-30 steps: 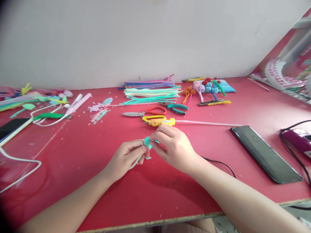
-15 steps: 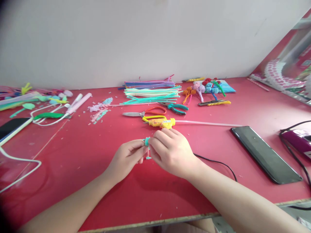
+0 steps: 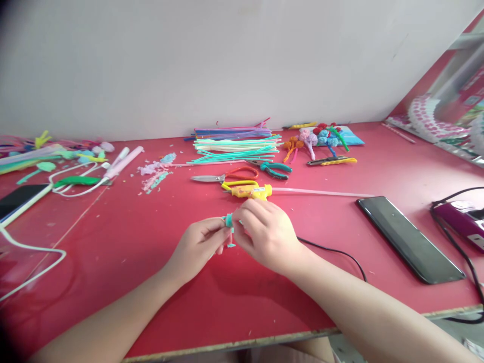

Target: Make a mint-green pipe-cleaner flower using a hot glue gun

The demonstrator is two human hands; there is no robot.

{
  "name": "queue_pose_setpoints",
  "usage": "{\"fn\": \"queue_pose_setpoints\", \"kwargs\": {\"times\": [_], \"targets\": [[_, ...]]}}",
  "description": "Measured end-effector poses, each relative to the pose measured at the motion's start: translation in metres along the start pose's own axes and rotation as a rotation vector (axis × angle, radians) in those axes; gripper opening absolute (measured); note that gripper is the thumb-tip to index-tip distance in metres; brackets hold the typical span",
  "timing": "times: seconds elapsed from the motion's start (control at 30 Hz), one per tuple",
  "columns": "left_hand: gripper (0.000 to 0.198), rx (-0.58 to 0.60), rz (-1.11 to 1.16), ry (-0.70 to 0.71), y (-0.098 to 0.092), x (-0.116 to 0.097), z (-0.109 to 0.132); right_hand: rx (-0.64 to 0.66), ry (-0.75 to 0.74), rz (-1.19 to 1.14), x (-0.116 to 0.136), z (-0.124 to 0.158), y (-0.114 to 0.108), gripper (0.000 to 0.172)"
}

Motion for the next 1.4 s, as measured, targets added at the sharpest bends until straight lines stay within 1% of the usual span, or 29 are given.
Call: {"fn": "queue_pose_setpoints", "kwargs": {"times": [0.07, 0.13, 0.23, 0.33, 0.37, 0.47, 0.57, 0.63, 0.93, 1.07, 1.4], "targets": [[0.027, -0.002, 0.060, -0.023, -0.001, -0.001, 0.000, -0.063, 0.081, -0.125, -0.003, -0.001, -0.004, 0.013], [0.027, -0.010, 0.094, -0.038, -0.002, -0.002, 0.001, -0.078, 0.164, -0.179, -0.008, -0.002, -0.007, 0.015], [0.026, -0.031, 0.082, -0.032, -0.005, -0.005, 0.002, -0.001, 0.248, -0.180, -0.015, -0.004, -0.006, 0.019], [0.025, -0.058, 0.056, 0.025, -0.007, -0.006, 0.003, 0.078, 0.268, -0.174, -0.015, -0.003, -0.003, 0.028], [0.025, -0.068, 0.042, 0.050, -0.007, -0.005, 0.003, 0.078, 0.263, -0.187, -0.014, -0.003, -0.003, 0.027], [0.026, -0.092, -0.008, 0.122, -0.007, -0.004, 0.004, 0.032, 0.175, -0.241, -0.009, -0.001, -0.003, 0.008], [0.025, -0.078, -0.038, 0.152, -0.007, -0.003, 0.004, 0.014, 0.044, -0.235, -0.005, -0.001, -0.004, 0.013], [0.025, -0.065, -0.047, 0.157, -0.007, -0.003, 0.003, 0.011, 0.014, -0.220, -0.005, -0.001, -0.004, 0.013], [0.027, -0.024, -0.082, 0.179, -0.005, 0.000, 0.002, 0.028, -0.015, -0.180, -0.008, 0.003, 0.000, 0.011], [0.028, -0.011, -0.095, 0.184, -0.005, 0.001, 0.003, 0.015, -0.026, -0.156, -0.007, 0.002, 0.000, 0.010], [0.026, -0.033, -0.184, 0.208, -0.005, 0.001, 0.002, 0.000, -0.013, -0.184, -0.005, 0.001, -0.002, 0.012]]}}
Point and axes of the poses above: each hand's wrist, its own z-axis away from the middle knuckle, its own y-axis out of the palm, x = y × z, the point moved 1 cm from there along -z, towards the middle knuckle, and after that the axes turned 10 degrees about x, right-handed, at the moved point
